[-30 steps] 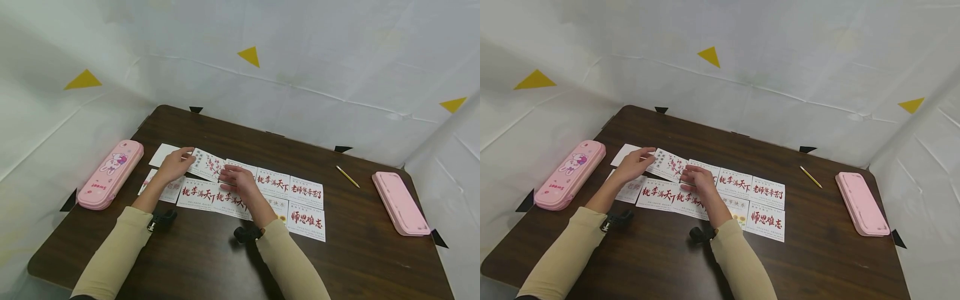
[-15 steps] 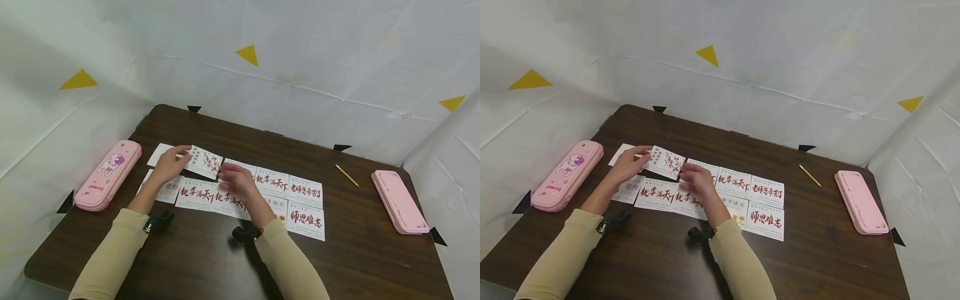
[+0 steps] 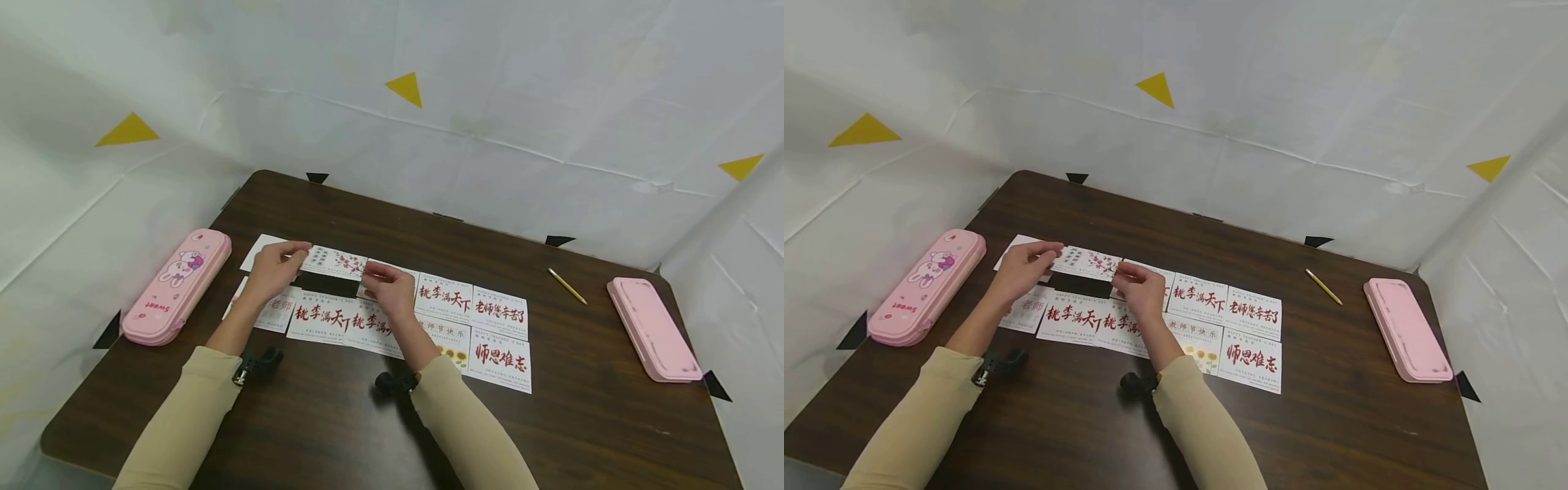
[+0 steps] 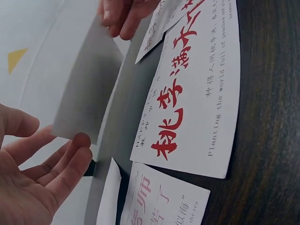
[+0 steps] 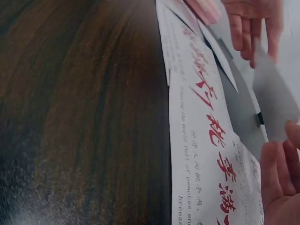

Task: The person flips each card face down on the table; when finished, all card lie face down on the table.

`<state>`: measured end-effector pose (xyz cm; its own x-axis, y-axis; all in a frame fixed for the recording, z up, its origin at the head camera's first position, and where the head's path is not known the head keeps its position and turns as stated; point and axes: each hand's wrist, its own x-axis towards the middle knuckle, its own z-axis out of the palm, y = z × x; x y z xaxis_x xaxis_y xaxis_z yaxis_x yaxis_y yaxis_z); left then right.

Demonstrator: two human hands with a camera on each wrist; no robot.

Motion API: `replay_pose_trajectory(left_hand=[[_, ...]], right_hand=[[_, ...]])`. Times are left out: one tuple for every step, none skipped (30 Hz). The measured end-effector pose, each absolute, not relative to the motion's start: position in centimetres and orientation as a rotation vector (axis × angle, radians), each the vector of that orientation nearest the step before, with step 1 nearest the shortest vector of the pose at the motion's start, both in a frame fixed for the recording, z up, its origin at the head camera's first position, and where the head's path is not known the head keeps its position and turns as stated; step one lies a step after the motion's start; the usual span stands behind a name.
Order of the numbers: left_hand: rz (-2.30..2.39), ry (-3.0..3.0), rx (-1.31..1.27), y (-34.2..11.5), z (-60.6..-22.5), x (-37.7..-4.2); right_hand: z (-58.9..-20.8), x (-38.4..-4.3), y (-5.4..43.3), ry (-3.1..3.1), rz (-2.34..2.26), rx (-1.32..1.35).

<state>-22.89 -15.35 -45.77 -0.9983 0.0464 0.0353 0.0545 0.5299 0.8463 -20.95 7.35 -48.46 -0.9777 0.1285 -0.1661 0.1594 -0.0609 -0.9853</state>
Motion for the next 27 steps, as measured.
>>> replay_pose_trajectory(left_hand=[[-1.532,-2.725,-0.087,-15.3,-45.8,-22.8],[-1.549,-2.706,-0.085,-15.3,-45.8,-22.8],[-1.570,-2.687,-0.083,-15.3,-45.9,-22.7],[-1.589,-2.667,-0.086,-15.3,-45.9,-22.7],[-1.612,-2.640,-0.090,-15.3,-45.8,-22.6],[-1.634,-2.613,-0.093,-15.3,-45.8,-22.6],[-1.655,-2.585,-0.098,-15.2,-45.8,-22.5],[-1.674,-2.559,-0.099,-15.2,-45.7,-22.5],[-1.692,-2.535,-0.101,-15.2,-45.7,-22.5],[-1.701,-2.515,-0.101,-15.1,-45.6,-22.4],[-1.706,-2.502,-0.097,-15.1,-45.6,-22.4],[-1.702,-2.496,-0.090,-15.0,-45.6,-22.4],[-1.696,-2.494,-0.084,-15.0,-45.6,-22.4],[-1.687,-2.496,-0.079,-15.0,-45.6,-22.3],[-1.671,-2.504,-0.078,-15.0,-45.6,-22.3],[-1.649,-2.516,-0.077,-15.0,-45.7,-22.4],[-1.628,-2.528,-0.082,-15.1,-45.8,-22.4],[-1.609,-2.540,-0.088,-15.1,-45.8,-22.4],[-1.596,-2.556,-0.095,-15.1,-45.9,-22.5],[-1.582,-2.574,-0.104,-15.1,-46.0,-22.6],[-1.567,-2.598,-0.112,-15.1,-46.0,-22.6],[-1.558,-2.624,-0.118,-15.2,-46.0,-22.7],[-1.556,-2.649,-0.124,-15.2,-46.1,-22.7],[-1.556,-2.678,-0.126,-15.2,-46.1,-22.8],[-1.555,-2.705,-0.125,-15.2,-46.1,-22.8],[-1.551,-2.732,-0.125,-15.2,-46.1,-22.8],[-1.549,-2.758,-0.119,-15.2,-46.1,-22.8]], right_hand=[[-48.5,-21.0,7.3,2.171,-2.248,0.319],[-48.5,-21.0,7.2,2.199,-2.250,0.308],[-48.6,-21.0,7.2,2.229,-2.252,0.300],[-48.5,-21.0,7.1,2.262,-2.251,0.293],[-48.5,-21.0,7.1,2.284,-2.259,0.287],[-48.4,-21.1,7.1,2.303,-2.268,0.284],[-48.3,-21.1,7.0,2.313,-2.279,0.286],[-48.2,-21.1,7.0,2.314,-2.294,0.288],[-48.1,-21.1,7.0,2.302,-2.317,0.295],[-48.0,-21.1,6.9,2.280,-2.341,0.302],[-47.9,-21.2,6.9,2.250,-2.366,0.308],[-47.8,-21.2,6.8,2.222,-2.381,0.317],[-47.8,-21.2,6.8,2.189,-2.397,0.321],[-47.8,-21.2,6.7,2.159,-2.410,0.319],[-47.7,-21.2,6.7,2.133,-2.414,0.320],[-47.7,-21.2,6.6,2.118,-2.405,0.318],[-47.6,-21.1,6.6,2.101,-2.398,0.315],[-47.6,-21.1,6.6,2.088,-2.389,0.308],[-47.6,-21.0,6.6,2.075,-2.380,0.303],[-47.5,-20.9,6.6,2.069,-2.366,0.302],[-47.5,-20.8,6.5,2.065,-2.351,0.302],[-47.5,-20.8,6.5,2.063,-2.337,0.303],[-47.5,-20.7,6.5,2.060,-2.329,0.308],[-47.5,-20.6,6.5,2.062,-2.315,0.317],[-47.5,-20.6,6.5,2.064,-2.303,0.329],[-47.5,-20.5,6.5,2.066,-2.294,0.338],[-47.5,-20.4,6.4,2.064,-2.289,0.345]])
